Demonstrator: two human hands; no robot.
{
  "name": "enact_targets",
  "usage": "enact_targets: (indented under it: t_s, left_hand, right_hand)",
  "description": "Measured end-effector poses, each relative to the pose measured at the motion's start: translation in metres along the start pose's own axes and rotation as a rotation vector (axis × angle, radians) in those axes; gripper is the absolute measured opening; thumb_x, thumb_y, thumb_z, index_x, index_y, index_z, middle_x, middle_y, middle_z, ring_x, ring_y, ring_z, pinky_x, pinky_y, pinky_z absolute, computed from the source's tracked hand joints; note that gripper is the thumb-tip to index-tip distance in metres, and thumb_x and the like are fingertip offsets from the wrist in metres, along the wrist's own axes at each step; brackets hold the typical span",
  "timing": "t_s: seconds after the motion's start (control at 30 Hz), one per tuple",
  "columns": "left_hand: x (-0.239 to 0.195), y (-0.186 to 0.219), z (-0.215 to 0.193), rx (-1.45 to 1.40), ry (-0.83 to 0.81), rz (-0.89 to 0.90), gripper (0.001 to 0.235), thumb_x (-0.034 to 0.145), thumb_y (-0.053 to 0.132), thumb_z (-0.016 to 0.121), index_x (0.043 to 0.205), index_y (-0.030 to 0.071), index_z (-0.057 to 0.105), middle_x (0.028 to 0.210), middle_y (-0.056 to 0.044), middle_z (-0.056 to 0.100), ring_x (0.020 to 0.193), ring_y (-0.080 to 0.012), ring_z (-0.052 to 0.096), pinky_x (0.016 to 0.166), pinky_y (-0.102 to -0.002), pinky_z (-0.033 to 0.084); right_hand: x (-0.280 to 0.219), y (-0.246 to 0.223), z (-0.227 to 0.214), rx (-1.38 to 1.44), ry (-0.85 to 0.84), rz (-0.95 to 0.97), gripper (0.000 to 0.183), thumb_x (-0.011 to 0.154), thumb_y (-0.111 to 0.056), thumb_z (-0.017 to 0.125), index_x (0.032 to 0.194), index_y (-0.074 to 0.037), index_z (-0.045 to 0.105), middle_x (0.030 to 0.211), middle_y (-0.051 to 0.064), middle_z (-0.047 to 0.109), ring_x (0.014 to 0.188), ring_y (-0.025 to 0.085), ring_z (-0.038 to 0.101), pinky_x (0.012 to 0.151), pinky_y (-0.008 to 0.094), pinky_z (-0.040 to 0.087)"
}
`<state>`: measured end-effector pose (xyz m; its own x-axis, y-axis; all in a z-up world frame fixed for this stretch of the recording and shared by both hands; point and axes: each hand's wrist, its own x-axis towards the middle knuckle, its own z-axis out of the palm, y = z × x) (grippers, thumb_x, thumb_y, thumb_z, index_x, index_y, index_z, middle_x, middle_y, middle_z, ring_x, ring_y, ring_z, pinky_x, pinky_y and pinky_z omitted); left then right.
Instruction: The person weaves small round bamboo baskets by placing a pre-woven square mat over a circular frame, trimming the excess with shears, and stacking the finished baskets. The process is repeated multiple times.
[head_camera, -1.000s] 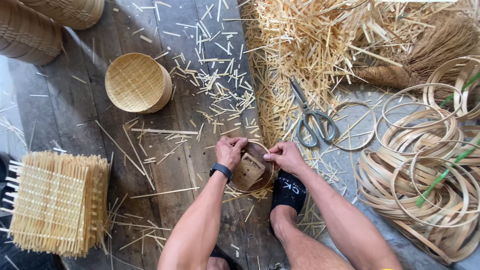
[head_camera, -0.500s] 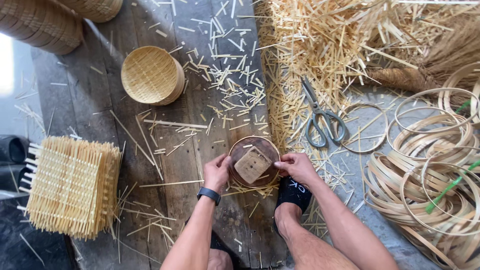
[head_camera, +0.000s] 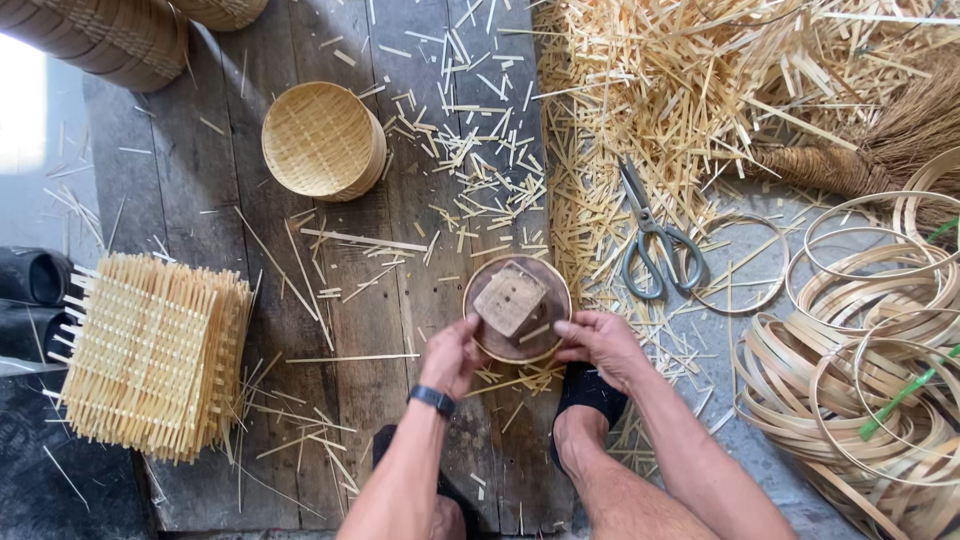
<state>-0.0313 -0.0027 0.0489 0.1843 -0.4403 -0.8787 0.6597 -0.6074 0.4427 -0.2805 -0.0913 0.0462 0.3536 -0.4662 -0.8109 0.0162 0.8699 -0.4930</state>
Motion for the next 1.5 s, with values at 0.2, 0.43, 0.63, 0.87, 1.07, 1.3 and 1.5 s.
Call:
enact_targets:
  t_s: [0.2, 0.43, 0.63, 0.87, 1.07, 1.3, 1.5]
  left_hand:
    - [0.001, -0.057, 0.012, -0.131, 0.059, 0.007, 0.020, 0.100, 0.011, 0.060, 0.114, -0.002, 0.067, 0.105, -0.011, 0.073, 0.089, -0.0222, 0.072, 0.077, -0.039, 0.064]
    - [-0.019, -0.005, 0.003, 0.189, -0.001, 0.167, 0.029, 0.090, 0.010, 0.065, 0.117, 0.007, 0.073, 0.104, -0.009, 0.078, 0.087, -0.0217, 0.075, 0.075, -0.039, 0.066]
    - [-0.054, 0.033, 0.033, 0.742, -0.119, 1.100, 0.033, 0.097, 0.030, 0.074, 0.118, 0.005, 0.077, 0.130, -0.021, 0.067, 0.117, -0.0333, 0.066, 0.097, -0.041, 0.054]
    - [-0.034, 0.025, 0.047, 0.785, 0.041, 0.868, 0.052, 0.105, 0.052, 0.050, 0.121, 0.009, 0.075, 0.094, -0.015, 0.073, 0.083, -0.0229, 0.072, 0.072, -0.035, 0.057]
    - [0.037, 0.070, -0.021, 0.739, 0.251, 0.555, 0.058, 0.103, 0.058, 0.055, 0.102, 0.006, 0.082, 0.084, -0.015, 0.074, 0.079, -0.0219, 0.066, 0.073, -0.038, 0.054]
    - [0.015, 0.040, -0.003, 1.566, 0.429, 1.174, 0.064, 0.086, 0.050, 0.070, 0.133, 0.007, 0.062, 0.148, -0.023, 0.050, 0.140, -0.0397, 0.037, 0.112, -0.059, 0.025]
    - [-0.003, -0.007, 0.016, 1.482, 0.088, 1.322, 0.038, 0.091, 0.006, 0.064, 0.129, 0.003, 0.067, 0.147, -0.015, 0.060, 0.143, -0.0336, 0.047, 0.123, -0.049, 0.034]
  right_hand:
    - [0.014, 0.027, 0.017, -0.206, 0.161, -0.042, 0.025, 0.089, -0.009, 0.075, 0.101, 0.013, 0.071, 0.089, 0.020, 0.075, 0.072, 0.026, 0.075, 0.062, 0.036, 0.064]
    - [-0.003, 0.001, 0.016, -0.277, 0.070, -0.108, 0.050, 0.091, -0.028, 0.071, 0.124, 0.009, 0.062, 0.109, 0.022, 0.072, 0.097, 0.028, 0.073, 0.081, 0.039, 0.063]
    - [-0.033, -0.024, 0.051, -0.563, 0.058, -0.364, 0.106, 0.068, -0.048, 0.087, 0.144, 0.005, 0.036, 0.130, 0.021, 0.059, 0.117, 0.026, 0.063, 0.099, 0.039, 0.052]
    - [-0.036, -0.024, 0.057, -0.360, 0.001, -0.311, 0.089, 0.065, -0.039, 0.083, 0.136, 0.004, 0.050, 0.117, 0.019, 0.068, 0.103, 0.024, 0.069, 0.088, 0.036, 0.059]
    - [-0.050, -0.022, 0.004, 0.225, -0.265, -0.312, 0.086, 0.076, -0.032, 0.075, 0.146, 0.000, 0.038, 0.123, 0.016, 0.059, 0.111, 0.026, 0.064, 0.098, 0.043, 0.057]
    - [-0.053, 0.013, -0.009, 0.349, -0.260, -0.317, 0.078, 0.083, -0.028, 0.070, 0.149, 0.001, 0.040, 0.129, 0.017, 0.060, 0.119, 0.027, 0.061, 0.104, 0.043, 0.051]
    - [-0.041, 0.031, -0.018, 0.297, -0.252, -0.261, 0.074, 0.081, -0.023, 0.066, 0.147, -0.003, 0.042, 0.131, 0.013, 0.061, 0.120, 0.024, 0.061, 0.106, 0.040, 0.048]
